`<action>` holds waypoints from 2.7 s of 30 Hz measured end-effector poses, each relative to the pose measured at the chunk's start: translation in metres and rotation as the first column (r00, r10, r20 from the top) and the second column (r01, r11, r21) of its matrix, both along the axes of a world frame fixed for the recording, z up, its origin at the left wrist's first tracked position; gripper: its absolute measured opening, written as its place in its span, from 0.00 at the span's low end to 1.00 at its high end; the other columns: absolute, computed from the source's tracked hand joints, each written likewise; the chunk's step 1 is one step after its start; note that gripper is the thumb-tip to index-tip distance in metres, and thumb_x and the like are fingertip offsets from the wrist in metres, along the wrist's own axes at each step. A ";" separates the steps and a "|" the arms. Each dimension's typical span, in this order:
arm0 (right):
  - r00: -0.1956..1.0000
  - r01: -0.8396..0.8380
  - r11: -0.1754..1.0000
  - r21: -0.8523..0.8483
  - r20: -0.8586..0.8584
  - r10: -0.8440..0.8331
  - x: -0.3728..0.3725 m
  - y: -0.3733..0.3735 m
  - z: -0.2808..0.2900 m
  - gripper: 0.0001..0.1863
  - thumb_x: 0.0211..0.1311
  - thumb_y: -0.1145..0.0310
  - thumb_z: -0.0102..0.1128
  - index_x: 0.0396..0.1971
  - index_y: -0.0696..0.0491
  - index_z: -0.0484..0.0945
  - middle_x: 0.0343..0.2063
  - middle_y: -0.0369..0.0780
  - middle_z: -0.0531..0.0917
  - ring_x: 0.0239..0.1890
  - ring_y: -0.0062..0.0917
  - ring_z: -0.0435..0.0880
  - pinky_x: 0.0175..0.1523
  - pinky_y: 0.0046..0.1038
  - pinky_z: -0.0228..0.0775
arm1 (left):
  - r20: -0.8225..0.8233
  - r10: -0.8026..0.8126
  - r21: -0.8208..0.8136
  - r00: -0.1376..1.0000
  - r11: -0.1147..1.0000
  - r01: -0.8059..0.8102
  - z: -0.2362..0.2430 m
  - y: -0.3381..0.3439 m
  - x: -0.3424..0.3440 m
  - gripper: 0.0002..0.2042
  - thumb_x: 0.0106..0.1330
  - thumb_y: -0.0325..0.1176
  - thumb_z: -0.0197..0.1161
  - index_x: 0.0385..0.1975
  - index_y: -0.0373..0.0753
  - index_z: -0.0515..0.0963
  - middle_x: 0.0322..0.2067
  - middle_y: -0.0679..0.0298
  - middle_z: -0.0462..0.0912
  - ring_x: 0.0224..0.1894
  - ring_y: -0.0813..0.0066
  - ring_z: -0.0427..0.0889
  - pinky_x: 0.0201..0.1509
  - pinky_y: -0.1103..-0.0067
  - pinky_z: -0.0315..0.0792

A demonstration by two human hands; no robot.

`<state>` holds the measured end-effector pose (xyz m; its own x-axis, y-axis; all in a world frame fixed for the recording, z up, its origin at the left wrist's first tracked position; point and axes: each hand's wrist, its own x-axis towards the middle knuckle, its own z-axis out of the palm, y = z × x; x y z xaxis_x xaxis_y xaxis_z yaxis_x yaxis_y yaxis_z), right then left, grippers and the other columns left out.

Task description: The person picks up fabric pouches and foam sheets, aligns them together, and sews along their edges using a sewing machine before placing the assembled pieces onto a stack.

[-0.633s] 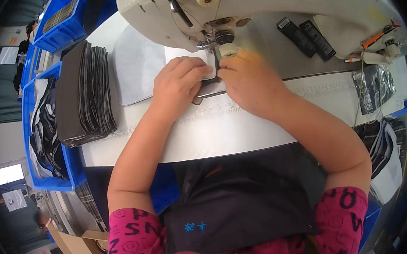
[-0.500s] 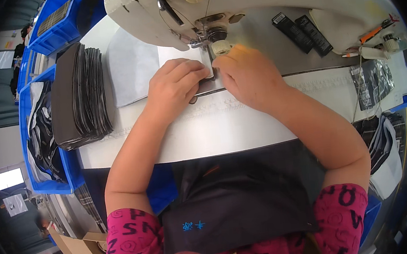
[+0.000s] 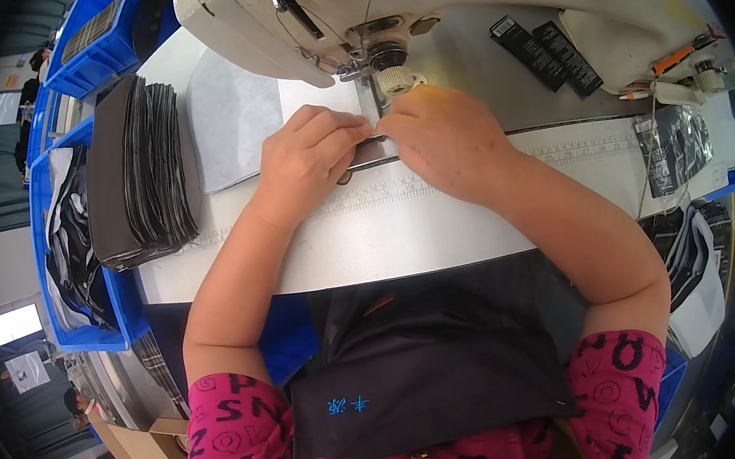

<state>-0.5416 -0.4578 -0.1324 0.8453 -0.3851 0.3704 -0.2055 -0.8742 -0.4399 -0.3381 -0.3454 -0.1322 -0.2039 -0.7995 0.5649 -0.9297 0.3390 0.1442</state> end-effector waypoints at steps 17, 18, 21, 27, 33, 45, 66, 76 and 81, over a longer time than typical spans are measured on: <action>0.995 -0.101 0.971 -0.216 -0.042 0.095 -0.004 0.006 -0.002 0.13 0.46 0.75 0.71 0.36 0.52 0.82 0.29 0.37 0.77 0.36 0.33 0.81 0.40 0.37 0.75 | -0.046 0.049 0.049 0.998 0.998 -0.047 0.002 0.011 -0.007 0.13 0.55 0.24 0.72 0.40 0.45 0.89 0.43 0.72 0.90 0.43 0.73 0.88 0.41 0.76 0.84; 0.994 -0.104 0.971 -0.216 -0.043 0.096 -0.004 0.007 -0.001 0.13 0.46 0.75 0.71 0.36 0.52 0.82 0.29 0.37 0.77 0.36 0.33 0.81 0.40 0.37 0.75 | -0.052 0.046 0.049 0.998 0.998 -0.044 0.002 0.011 -0.007 0.14 0.55 0.24 0.72 0.41 0.45 0.89 0.43 0.71 0.90 0.44 0.72 0.89 0.43 0.76 0.85; 0.995 -0.092 0.966 -0.241 -0.058 0.080 -0.003 0.007 0.000 0.14 0.47 0.74 0.71 0.37 0.53 0.83 0.30 0.37 0.77 0.37 0.33 0.81 0.40 0.37 0.75 | -0.042 0.051 0.053 0.998 0.997 -0.049 0.003 0.011 -0.006 0.15 0.55 0.23 0.71 0.42 0.44 0.89 0.45 0.69 0.91 0.47 0.71 0.90 0.46 0.76 0.85; 0.998 -0.054 0.964 -0.260 -0.054 0.042 0.001 0.002 -0.006 0.21 0.48 0.74 0.70 0.46 0.54 0.85 0.30 0.38 0.80 0.37 0.33 0.83 0.41 0.36 0.76 | -0.036 0.075 0.059 0.997 0.996 -0.073 0.003 0.005 -0.001 0.14 0.57 0.23 0.69 0.43 0.43 0.89 0.47 0.68 0.91 0.48 0.68 0.90 0.48 0.75 0.85; 0.999 0.038 0.952 -0.302 -0.023 -0.047 0.008 0.002 -0.008 0.21 0.50 0.76 0.68 0.48 0.54 0.86 0.27 0.38 0.79 0.34 0.33 0.83 0.38 0.35 0.76 | -0.075 0.116 0.072 0.990 0.991 -0.111 -0.004 -0.005 0.007 0.15 0.59 0.22 0.67 0.45 0.44 0.89 0.49 0.68 0.91 0.48 0.66 0.90 0.48 0.74 0.84; 0.999 0.047 0.946 -0.321 0.001 -0.049 0.010 0.003 -0.006 0.19 0.52 0.77 0.67 0.47 0.54 0.87 0.25 0.37 0.78 0.31 0.32 0.82 0.35 0.35 0.76 | -0.085 0.193 0.068 0.977 0.980 -0.188 -0.013 -0.018 0.016 0.19 0.61 0.20 0.63 0.49 0.47 0.88 0.50 0.69 0.89 0.45 0.62 0.87 0.46 0.70 0.82; 0.997 0.055 0.967 -0.248 -0.033 -0.065 0.010 0.002 -0.009 0.22 0.59 0.76 0.64 0.55 0.52 0.85 0.29 0.39 0.79 0.34 0.35 0.81 0.39 0.38 0.75 | -0.104 0.164 0.064 0.981 0.985 -0.158 -0.016 -0.015 0.017 0.19 0.61 0.21 0.64 0.50 0.47 0.88 0.52 0.68 0.89 0.51 0.64 0.88 0.52 0.71 0.83; 0.997 0.077 0.957 -0.279 0.000 -0.080 0.011 0.004 -0.007 0.16 0.58 0.75 0.66 0.48 0.52 0.87 0.26 0.37 0.81 0.33 0.34 0.83 0.37 0.37 0.77 | -0.102 0.171 0.078 0.980 0.983 -0.164 -0.013 -0.017 0.018 0.21 0.60 0.18 0.61 0.51 0.46 0.87 0.53 0.69 0.89 0.47 0.65 0.87 0.49 0.71 0.78; 0.995 0.080 0.954 -0.288 -0.028 -0.092 0.008 0.007 -0.009 0.17 0.58 0.75 0.66 0.49 0.52 0.86 0.27 0.37 0.81 0.34 0.34 0.83 0.38 0.38 0.77 | -0.044 0.386 0.181 0.921 0.910 -0.373 -0.006 -0.010 0.026 0.24 0.63 0.27 0.62 0.61 0.45 0.81 0.68 0.62 0.78 0.70 0.62 0.74 0.63 0.60 0.71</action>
<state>-0.5334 -0.4512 -0.1413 0.8302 -0.3397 0.4420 -0.2979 -0.9405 -0.1633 -0.3122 -0.3557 -0.1386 0.1722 -0.8914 0.4192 -0.9672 -0.0722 0.2437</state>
